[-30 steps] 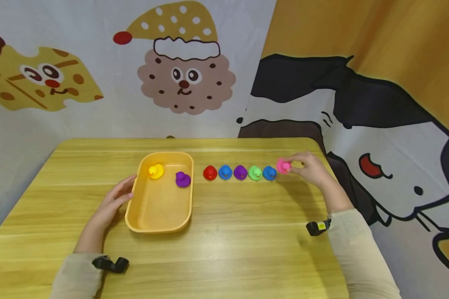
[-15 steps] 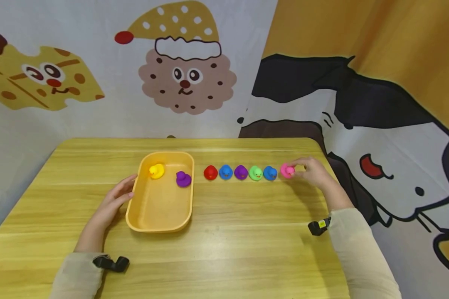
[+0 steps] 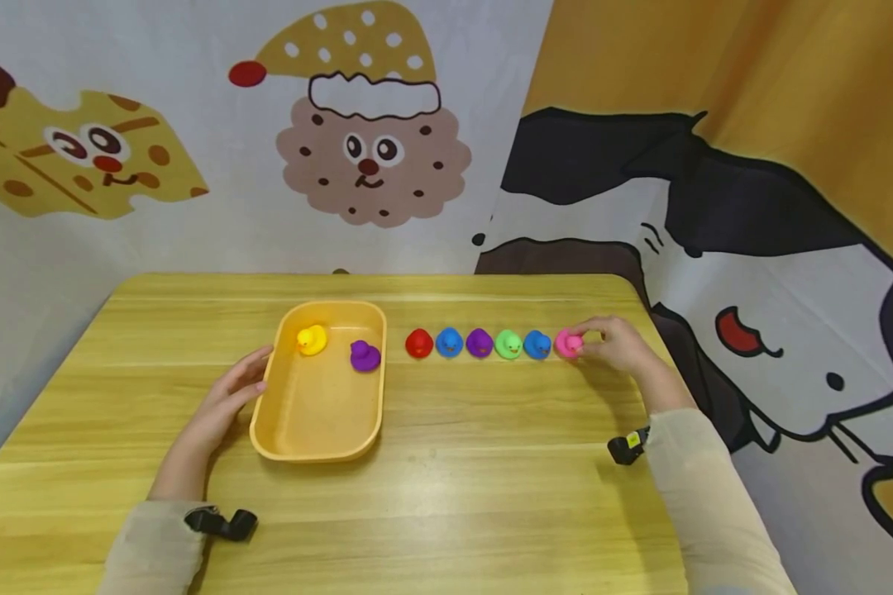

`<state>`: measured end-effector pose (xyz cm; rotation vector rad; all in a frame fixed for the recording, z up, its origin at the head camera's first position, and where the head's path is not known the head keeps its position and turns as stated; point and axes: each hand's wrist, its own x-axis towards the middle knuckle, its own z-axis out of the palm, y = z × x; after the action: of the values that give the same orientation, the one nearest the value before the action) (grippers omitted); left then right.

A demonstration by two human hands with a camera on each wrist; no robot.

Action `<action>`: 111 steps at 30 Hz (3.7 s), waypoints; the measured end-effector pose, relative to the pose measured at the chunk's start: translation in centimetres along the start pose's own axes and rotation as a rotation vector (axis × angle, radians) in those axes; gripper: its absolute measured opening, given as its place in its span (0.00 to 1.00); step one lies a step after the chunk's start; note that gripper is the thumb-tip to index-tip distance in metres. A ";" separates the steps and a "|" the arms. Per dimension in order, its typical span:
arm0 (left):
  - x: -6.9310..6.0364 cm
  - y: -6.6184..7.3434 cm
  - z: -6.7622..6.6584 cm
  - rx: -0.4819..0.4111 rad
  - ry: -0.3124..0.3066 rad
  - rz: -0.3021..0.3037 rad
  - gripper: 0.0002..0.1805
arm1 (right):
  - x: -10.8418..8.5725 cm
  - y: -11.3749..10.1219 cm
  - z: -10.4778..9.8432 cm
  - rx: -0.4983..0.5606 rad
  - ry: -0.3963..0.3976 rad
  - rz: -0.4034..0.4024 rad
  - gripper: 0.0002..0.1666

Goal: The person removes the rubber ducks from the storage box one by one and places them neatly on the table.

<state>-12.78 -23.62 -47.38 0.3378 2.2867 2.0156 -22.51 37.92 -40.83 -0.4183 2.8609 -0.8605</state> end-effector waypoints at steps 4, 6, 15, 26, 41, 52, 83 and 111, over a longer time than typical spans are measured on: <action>0.0 0.0 0.0 0.003 0.001 -0.002 0.30 | 0.2 0.1 0.2 0.014 -0.014 0.009 0.17; 0.1 0.0 0.0 0.004 0.001 -0.001 0.30 | 0.2 0.1 0.2 0.016 -0.015 0.008 0.17; 0.1 0.1 0.1 0.002 -0.002 -0.006 0.30 | 0.3 0.1 0.5 0.018 -0.022 0.035 0.19; 0.1 -0.1 0.0 -0.008 -0.003 -0.004 0.30 | 0.3 0.4 0.8 -0.005 0.000 0.052 0.19; 0.1 -0.2 -0.1 0.007 0.009 0.002 0.30 | -0.3 -2.0 0.1 -0.052 0.160 -0.013 0.23; 0.1 -0.1 0.0 0.007 0.007 -0.007 0.30 | -0.3 -6.8 1.9 -0.062 0.373 -0.068 0.20; 0.2 0.0 0.0 0.010 0.011 -0.008 0.30 | 2.3 -18.5 7.5 0.130 0.451 -0.241 0.16; 0.1 0.1 0.1 -0.008 0.000 -0.005 0.30 | 5.3 -24.3 13.8 0.021 0.325 -0.296 0.20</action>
<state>-12.82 -23.47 -47.26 0.3306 2.2771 2.0216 -19.33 9.67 -38.98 -0.7810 3.1292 -1.0963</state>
